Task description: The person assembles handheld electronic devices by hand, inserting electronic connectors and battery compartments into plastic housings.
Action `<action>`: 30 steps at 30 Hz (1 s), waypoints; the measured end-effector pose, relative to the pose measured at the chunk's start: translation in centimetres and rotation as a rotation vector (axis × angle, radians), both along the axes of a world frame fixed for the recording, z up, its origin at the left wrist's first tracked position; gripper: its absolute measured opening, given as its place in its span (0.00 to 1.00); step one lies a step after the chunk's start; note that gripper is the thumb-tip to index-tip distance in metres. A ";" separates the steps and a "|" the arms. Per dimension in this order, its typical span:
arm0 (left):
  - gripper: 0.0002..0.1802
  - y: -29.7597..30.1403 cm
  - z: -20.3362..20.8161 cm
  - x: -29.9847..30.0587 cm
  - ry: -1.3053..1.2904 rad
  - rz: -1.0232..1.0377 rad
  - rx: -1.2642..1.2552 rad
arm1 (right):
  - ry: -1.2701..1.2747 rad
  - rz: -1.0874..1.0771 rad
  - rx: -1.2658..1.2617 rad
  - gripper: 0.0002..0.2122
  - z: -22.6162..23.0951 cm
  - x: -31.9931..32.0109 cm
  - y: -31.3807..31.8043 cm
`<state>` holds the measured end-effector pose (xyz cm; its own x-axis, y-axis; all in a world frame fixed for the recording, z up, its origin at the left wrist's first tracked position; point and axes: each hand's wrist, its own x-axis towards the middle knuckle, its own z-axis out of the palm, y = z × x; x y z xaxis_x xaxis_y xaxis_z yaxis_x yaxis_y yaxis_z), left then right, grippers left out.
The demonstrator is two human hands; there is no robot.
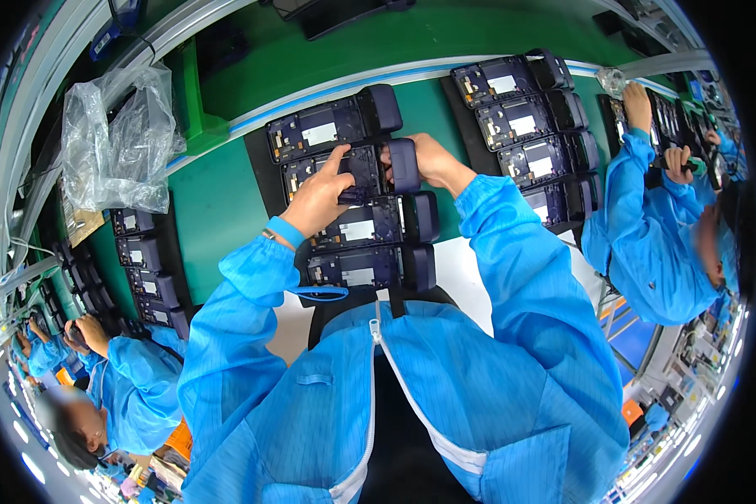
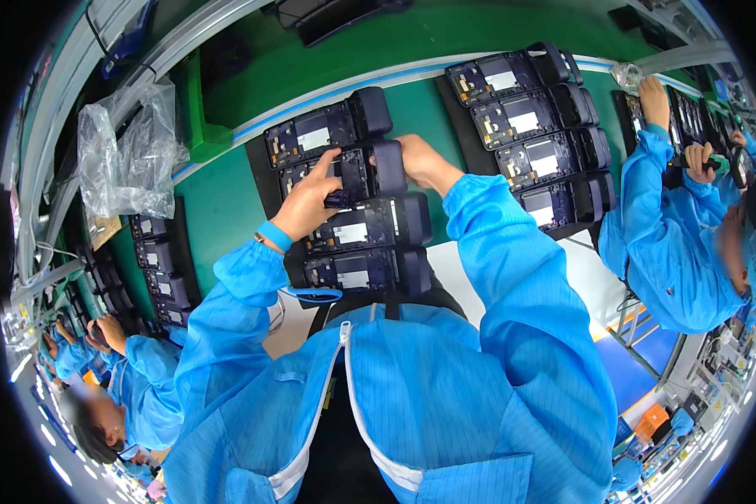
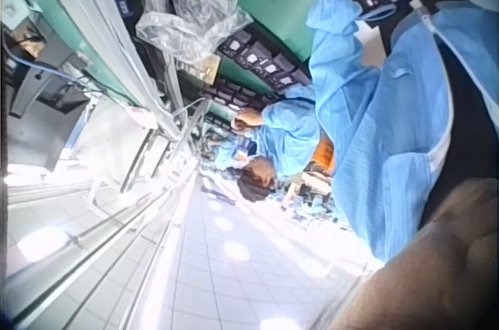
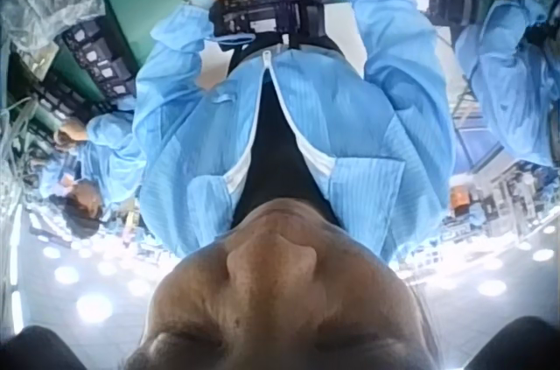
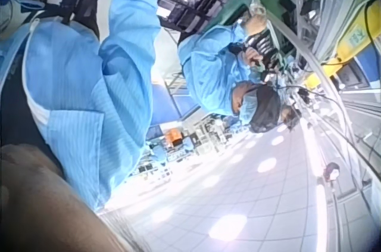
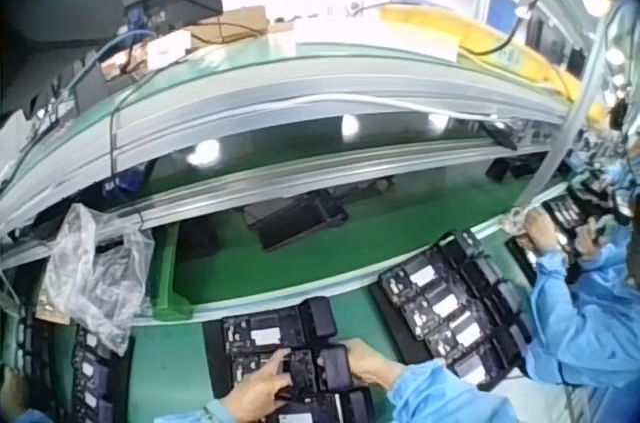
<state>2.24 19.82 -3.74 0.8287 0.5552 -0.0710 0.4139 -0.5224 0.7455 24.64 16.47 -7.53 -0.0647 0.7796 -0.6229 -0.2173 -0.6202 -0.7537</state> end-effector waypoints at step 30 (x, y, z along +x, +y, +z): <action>0.13 -6.8 5.5 1.6 -0.404 0.758 -1.108 | 0.217 -0.375 0.248 0.09 8.5 -4.2 -7.9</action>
<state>3.88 13.04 1.76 0.4242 0.6841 -0.5933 -0.0126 0.6596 0.7515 20.49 8.54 0.95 0.1403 0.8971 -0.4191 -0.5594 -0.2774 -0.7811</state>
